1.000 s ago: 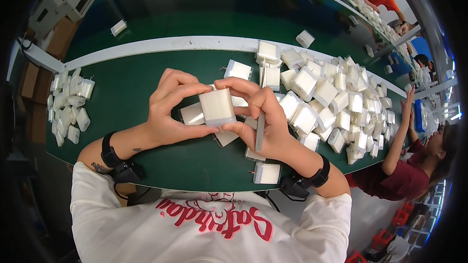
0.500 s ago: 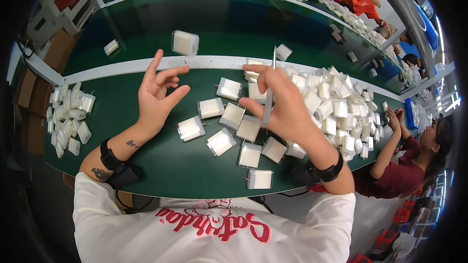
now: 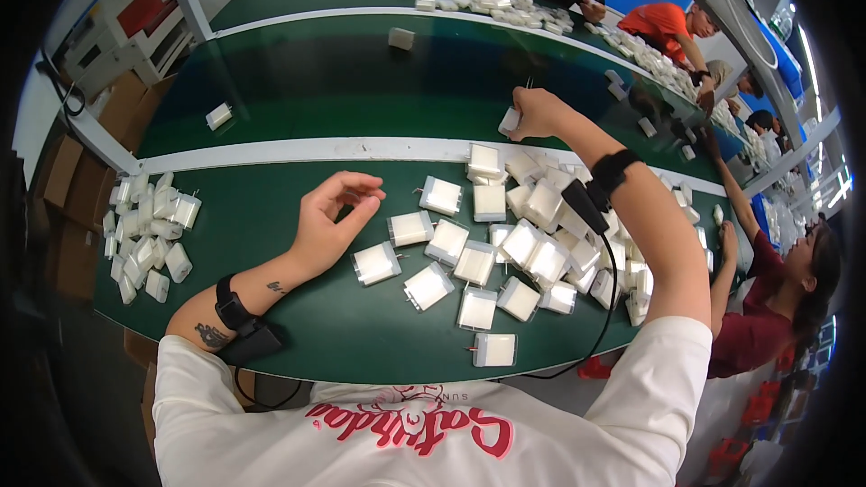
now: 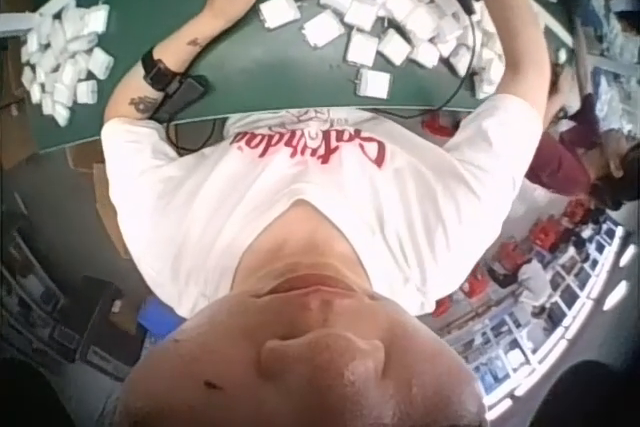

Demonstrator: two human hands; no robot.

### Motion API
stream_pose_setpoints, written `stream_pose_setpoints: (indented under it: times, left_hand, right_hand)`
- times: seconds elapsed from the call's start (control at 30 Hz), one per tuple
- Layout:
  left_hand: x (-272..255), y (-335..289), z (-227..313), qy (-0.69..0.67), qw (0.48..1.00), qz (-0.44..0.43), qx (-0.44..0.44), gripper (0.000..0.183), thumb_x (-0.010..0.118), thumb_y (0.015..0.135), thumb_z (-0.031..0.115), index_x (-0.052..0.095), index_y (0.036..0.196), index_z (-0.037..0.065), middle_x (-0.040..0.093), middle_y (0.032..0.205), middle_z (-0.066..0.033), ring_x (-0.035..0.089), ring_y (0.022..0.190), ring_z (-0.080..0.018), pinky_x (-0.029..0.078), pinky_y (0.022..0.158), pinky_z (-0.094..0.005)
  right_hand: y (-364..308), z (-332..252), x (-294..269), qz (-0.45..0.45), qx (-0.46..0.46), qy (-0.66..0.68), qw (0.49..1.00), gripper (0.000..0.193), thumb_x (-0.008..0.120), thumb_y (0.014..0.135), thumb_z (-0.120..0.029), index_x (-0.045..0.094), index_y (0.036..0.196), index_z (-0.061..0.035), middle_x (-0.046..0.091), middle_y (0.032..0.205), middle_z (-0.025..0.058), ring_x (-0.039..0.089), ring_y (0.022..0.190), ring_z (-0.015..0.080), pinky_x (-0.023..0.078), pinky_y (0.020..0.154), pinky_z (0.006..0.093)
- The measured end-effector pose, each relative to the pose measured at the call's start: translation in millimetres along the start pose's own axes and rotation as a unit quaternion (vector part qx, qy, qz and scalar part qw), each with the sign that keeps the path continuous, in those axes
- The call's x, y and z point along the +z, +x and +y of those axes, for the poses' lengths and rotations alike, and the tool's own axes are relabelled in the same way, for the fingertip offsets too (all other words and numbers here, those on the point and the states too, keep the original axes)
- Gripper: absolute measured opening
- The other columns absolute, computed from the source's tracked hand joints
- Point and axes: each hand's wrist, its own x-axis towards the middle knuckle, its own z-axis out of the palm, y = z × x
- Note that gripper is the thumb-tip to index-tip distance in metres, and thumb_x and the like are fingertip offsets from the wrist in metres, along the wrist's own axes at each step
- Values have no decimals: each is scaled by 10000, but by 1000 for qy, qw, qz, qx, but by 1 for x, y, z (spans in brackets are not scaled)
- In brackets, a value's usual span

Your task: Inspecting and assembling small white rectangular electronic components or housings on a factory assembly line using tweezers.

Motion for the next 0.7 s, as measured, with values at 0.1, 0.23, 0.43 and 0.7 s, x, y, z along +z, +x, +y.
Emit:
stream_pose_setpoints:
  times: [0.1, 0.23, 0.43, 0.7]
  left_hand:
    - [-2, -4, 2, 51, 998, 3, 25, 220, 670, 885, -3, 647, 1103, 2, 654, 1087, -77, 607, 947, -119, 479, 803, -246]
    - [0, -16, 13, 50, 997, -6, 54, 615, 790, 793, 41, 514, 1343, 31, 560, 1254, -100, 537, 997, -135, 459, 844, -266]
    - [13, -17, 28, 66, 981, -110, 148, 618, 902, 662, 145, 644, 1206, 11, 608, 1140, -142, 615, 929, -205, 529, 822, -314]
    - [14, -19, 24, 70, 985, -98, 124, 586, 865, 688, 130, 626, 1213, 23, 605, 1189, -134, 623, 1005, -217, 558, 819, -319]
  right_hand:
    - [-39, -41, -34, 170, -49, 157, 972, 467, 834, 637, -191, 491, 915, -37, 639, 880, 180, 633, 800, 343, 507, 717, 383]
    - [-114, -124, -38, 202, -191, 318, 907, 443, 807, 651, -111, 482, 941, -30, 563, 829, 131, 579, 732, 293, 493, 696, 363]
    - [-173, -184, 4, 192, -227, 298, 907, 447, 773, 637, -8, 473, 967, -29, 569, 925, 113, 573, 755, 294, 490, 692, 341]
    - [-167, -180, 43, 277, -245, 462, 806, 443, 792, 711, 24, 388, 874, -57, 596, 1211, 233, 656, 1046, 308, 570, 836, 354]
